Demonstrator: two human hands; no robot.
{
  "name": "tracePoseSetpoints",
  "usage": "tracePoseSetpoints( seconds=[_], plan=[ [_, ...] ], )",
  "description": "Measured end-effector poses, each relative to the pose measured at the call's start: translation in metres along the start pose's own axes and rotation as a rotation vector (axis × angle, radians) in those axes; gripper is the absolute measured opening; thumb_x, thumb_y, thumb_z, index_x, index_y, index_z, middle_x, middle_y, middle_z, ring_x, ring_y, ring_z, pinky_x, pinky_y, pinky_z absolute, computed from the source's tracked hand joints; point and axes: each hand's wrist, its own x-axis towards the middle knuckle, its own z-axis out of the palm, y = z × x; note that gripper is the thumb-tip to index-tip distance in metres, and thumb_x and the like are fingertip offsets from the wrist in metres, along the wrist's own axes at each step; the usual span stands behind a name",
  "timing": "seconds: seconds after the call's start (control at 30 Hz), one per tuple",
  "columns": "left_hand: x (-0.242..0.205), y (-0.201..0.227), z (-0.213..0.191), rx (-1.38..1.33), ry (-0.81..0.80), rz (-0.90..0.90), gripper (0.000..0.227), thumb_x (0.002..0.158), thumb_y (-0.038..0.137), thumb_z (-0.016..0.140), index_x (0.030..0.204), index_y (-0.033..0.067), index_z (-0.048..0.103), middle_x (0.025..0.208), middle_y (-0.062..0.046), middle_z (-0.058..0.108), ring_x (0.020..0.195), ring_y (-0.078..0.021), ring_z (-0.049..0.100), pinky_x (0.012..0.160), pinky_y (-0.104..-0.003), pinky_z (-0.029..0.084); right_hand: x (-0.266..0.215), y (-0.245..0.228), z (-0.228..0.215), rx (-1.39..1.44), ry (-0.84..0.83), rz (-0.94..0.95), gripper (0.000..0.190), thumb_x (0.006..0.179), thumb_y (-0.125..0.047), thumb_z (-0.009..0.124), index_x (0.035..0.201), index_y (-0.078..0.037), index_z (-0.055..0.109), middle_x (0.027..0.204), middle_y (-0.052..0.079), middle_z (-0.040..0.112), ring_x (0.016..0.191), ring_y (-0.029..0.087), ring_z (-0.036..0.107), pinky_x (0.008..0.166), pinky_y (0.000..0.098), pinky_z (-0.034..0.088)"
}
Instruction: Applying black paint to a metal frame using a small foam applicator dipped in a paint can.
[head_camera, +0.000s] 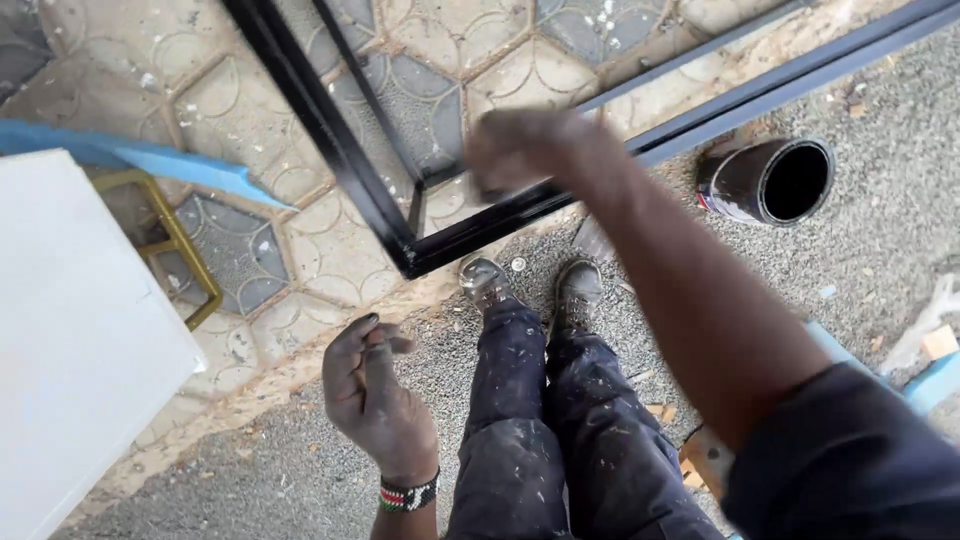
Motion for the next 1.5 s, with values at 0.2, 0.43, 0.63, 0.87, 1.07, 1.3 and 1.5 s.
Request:
tracePoseSetpoints(
  seconds=[0.2, 0.43, 0.63, 0.87, 1.07, 1.3, 1.5],
  plan=[
    [-0.004, 0.018, 0.026, 0.16, 0.061, 0.019, 0.018, 0.118, -0.003, 0.059, 0.129, -0.0082, 0.072, 0.104, -0.023, 0.076, 0.078, -0.025, 0.07, 0.082, -0.042, 0.067, -0.019, -0.02, 0.163, 1.005, 0.251, -0.345, 0.019, 0.114, -0.028, 0.075, 0.098, -0.018, 0.071, 0.087, -0.003, 0.069, 0.075, 0.013, 0.059, 0.068, 0.0372, 0.048],
    [0.001, 0.04, 0.077, 0.21, -0.124, 0.099, 0.01, 0.119, 0.001, 0.063, 0.126, -0.003, 0.069, 0.088, -0.015, 0.064, 0.076, -0.0227, 0.062, 0.077, -0.037, 0.055, 0.077, -0.065, 0.304, 2.646, 0.277, -0.354, 0.004, 0.118, -0.004, 0.071, 0.115, -0.007, 0.07, 0.097, 0.009, 0.069, 0.081, 0.021, 0.072, 0.073, 0.0341, 0.061],
    [-0.01, 0.045, 0.114, 0.259, -0.223, 0.111, 0.013, 0.117, 0.0, 0.065, 0.127, -0.0011, 0.072, 0.085, -0.014, 0.065, 0.077, -0.0212, 0.064, 0.084, -0.037, 0.059, 0.072, -0.029, 0.248, 3.109, 0.343, -0.275, 0.022, 0.117, 0.001, 0.067, 0.099, -0.011, 0.065, 0.081, 0.014, 0.069, 0.063, 0.017, 0.065, 0.057, 0.0255, 0.055],
    [-0.032, 0.049, 0.168, 0.235, -0.359, 0.16, 0.007, 0.119, -0.003, 0.062, 0.123, 0.0008, 0.066, 0.098, -0.015, 0.066, 0.083, -0.0227, 0.065, 0.081, -0.036, 0.059, -0.009, 0.122, 0.166, 2.989, 0.515, -0.05, 0.011, 0.125, -0.009, 0.059, 0.13, -0.003, 0.065, 0.089, 0.009, 0.067, 0.064, 0.015, 0.057, 0.05, 0.0278, 0.052],
    [-0.072, 0.058, 0.252, 0.435, -0.452, -0.111, 0.016, 0.115, 0.012, 0.07, 0.119, -0.0004, 0.079, 0.098, -0.012, 0.081, 0.075, -0.0185, 0.069, 0.074, -0.033, 0.061, 0.046, 0.245, 0.159, 3.036, 0.773, -0.32, 0.013, 0.114, -0.002, 0.063, 0.101, -0.004, 0.064, 0.082, 0.015, 0.066, 0.058, 0.017, 0.057, 0.046, 0.0279, 0.043],
    [-0.143, 0.013, 0.356, 0.374, -0.388, -0.315, 0.023, 0.115, 0.013, 0.07, 0.126, -0.0054, 0.079, 0.1, -0.016, 0.081, 0.077, -0.0208, 0.068, 0.075, -0.033, 0.06, 0.041, 0.421, 0.127, 3.002, 0.745, -0.357, 0.021, 0.111, -0.001, 0.062, 0.092, -0.009, 0.063, 0.08, 0.008, 0.063, 0.06, 0.014, 0.053, 0.051, 0.0283, 0.038],
    [-0.206, 0.004, 0.456, 0.542, -0.469, -0.43, 0.028, 0.114, 0.023, 0.067, 0.123, 0.0056, 0.087, 0.101, -0.009, 0.086, 0.08, -0.0197, 0.076, 0.074, -0.036, 0.066, -0.032, 0.55, 0.071, 2.738, 0.935, 0.028, 0.019, 0.12, -0.007, 0.062, 0.102, -0.006, 0.069, 0.081, 0.006, 0.069, 0.061, 0.016, 0.062, 0.049, 0.0282, 0.053]
  ],
)
